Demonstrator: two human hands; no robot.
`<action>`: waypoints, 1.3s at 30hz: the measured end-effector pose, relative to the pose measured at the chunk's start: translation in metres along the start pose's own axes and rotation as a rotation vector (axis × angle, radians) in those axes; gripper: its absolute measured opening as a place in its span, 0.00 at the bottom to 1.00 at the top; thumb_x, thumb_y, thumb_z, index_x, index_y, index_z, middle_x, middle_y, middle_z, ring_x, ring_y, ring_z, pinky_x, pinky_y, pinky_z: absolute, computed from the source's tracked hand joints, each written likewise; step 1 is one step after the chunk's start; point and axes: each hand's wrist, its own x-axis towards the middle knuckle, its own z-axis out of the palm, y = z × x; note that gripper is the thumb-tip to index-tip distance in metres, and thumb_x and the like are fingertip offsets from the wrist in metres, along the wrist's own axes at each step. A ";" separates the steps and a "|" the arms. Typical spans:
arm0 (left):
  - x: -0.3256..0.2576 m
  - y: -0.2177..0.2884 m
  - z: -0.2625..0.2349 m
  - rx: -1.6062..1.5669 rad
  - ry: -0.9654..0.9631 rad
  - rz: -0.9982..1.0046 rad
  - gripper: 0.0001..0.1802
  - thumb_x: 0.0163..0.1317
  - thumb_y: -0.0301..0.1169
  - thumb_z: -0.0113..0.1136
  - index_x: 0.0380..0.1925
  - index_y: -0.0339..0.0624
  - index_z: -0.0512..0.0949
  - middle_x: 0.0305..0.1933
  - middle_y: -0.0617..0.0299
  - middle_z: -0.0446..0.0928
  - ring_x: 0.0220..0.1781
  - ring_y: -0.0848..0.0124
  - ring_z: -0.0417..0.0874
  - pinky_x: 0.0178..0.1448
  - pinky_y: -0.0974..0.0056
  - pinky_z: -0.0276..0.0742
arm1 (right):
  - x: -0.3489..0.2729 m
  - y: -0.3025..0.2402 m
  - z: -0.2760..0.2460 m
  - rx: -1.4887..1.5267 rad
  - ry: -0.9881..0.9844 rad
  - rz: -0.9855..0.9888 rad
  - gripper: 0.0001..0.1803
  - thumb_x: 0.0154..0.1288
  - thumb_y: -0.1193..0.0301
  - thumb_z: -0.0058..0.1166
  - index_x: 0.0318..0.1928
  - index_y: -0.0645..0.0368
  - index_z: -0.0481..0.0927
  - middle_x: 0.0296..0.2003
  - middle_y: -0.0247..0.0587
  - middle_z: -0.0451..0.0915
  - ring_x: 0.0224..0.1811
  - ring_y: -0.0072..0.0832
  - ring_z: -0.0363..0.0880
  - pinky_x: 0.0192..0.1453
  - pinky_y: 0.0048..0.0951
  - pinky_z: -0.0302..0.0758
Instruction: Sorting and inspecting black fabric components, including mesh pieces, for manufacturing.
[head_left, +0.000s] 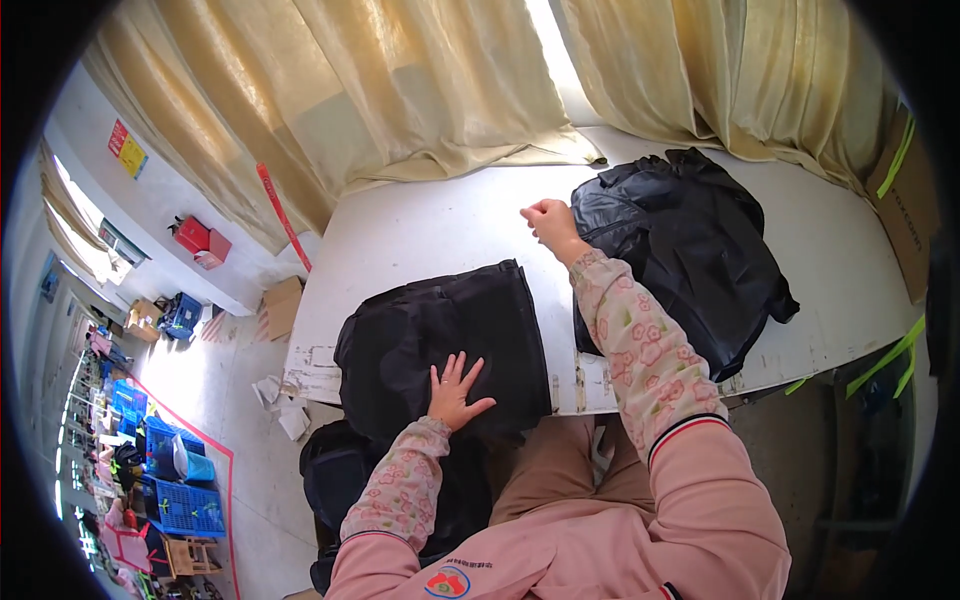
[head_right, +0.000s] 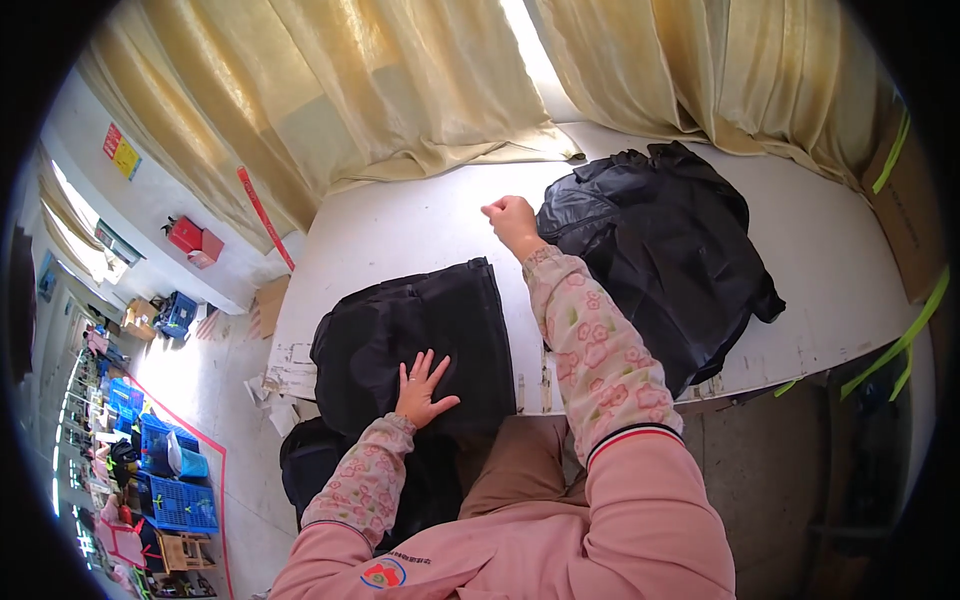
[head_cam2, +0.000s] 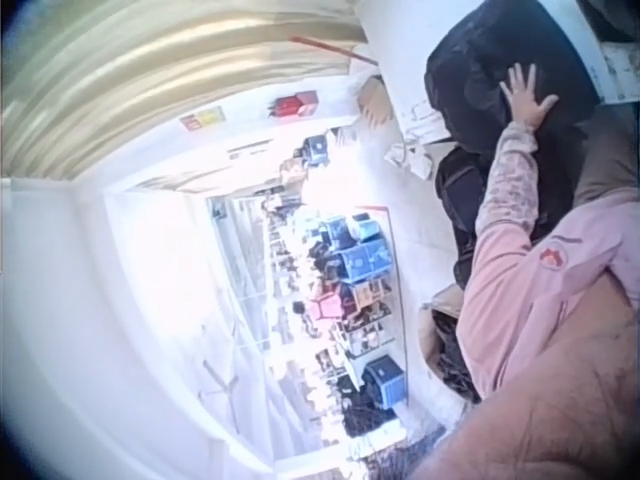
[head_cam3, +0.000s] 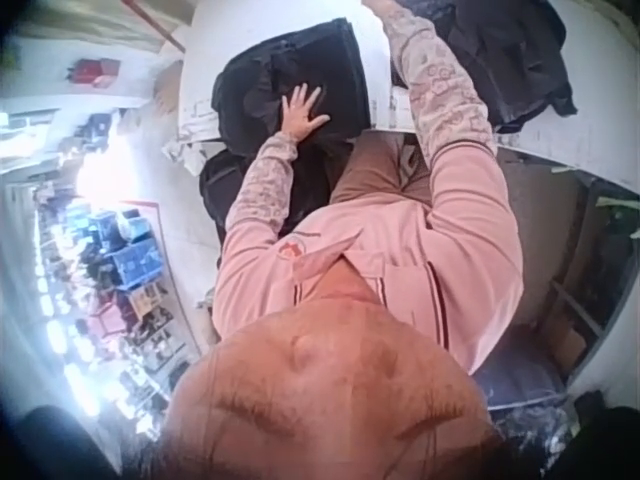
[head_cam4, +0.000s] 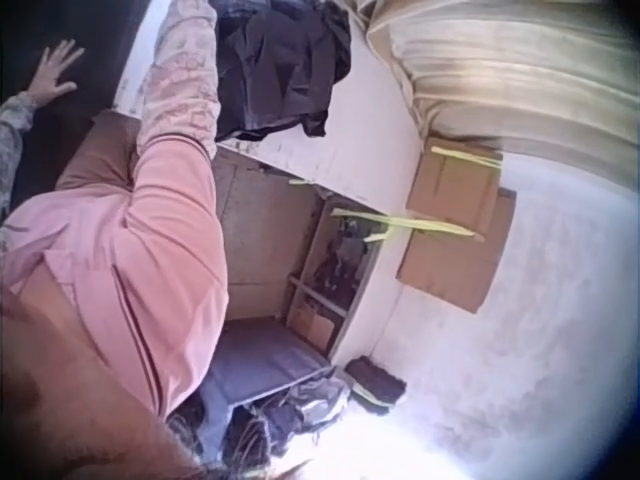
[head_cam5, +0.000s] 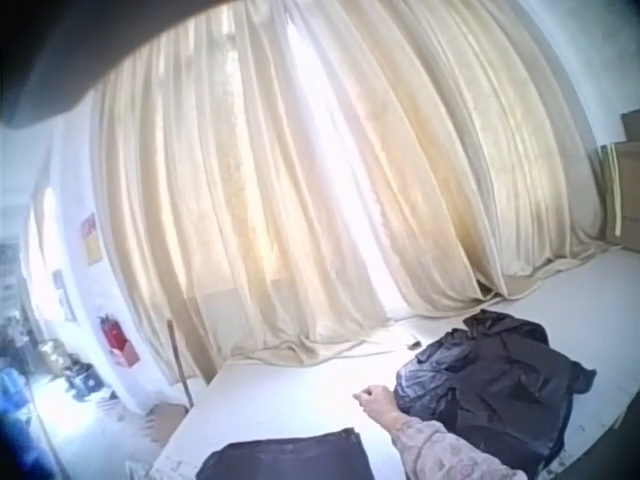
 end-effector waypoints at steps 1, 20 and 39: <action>0.000 -0.001 0.000 -0.002 0.001 0.000 0.46 0.55 0.67 0.52 0.71 0.61 0.57 0.76 0.49 0.48 0.78 0.53 0.44 0.74 0.37 0.30 | -0.002 0.002 -0.001 -0.084 -0.145 0.059 0.14 0.62 0.62 0.59 0.32 0.63 0.80 0.22 0.35 0.78 0.18 0.21 0.75 0.20 0.26 0.72; -0.003 0.000 0.001 0.001 0.014 0.003 0.45 0.54 0.64 0.55 0.70 0.59 0.59 0.76 0.51 0.50 0.77 0.52 0.46 0.73 0.35 0.33 | -0.039 -0.018 -0.026 0.348 0.063 0.099 0.19 0.64 0.57 0.59 0.25 0.61 0.78 0.16 0.31 0.73 0.14 0.18 0.68 0.17 0.22 0.64; -0.002 0.001 0.004 -0.023 0.044 0.010 0.46 0.54 0.65 0.55 0.70 0.60 0.60 0.75 0.50 0.51 0.77 0.52 0.47 0.73 0.35 0.33 | -0.079 0.050 0.033 -0.446 -0.139 0.085 0.21 0.56 0.53 0.61 0.31 0.61 0.82 0.29 0.49 0.83 0.34 0.44 0.82 0.40 0.41 0.76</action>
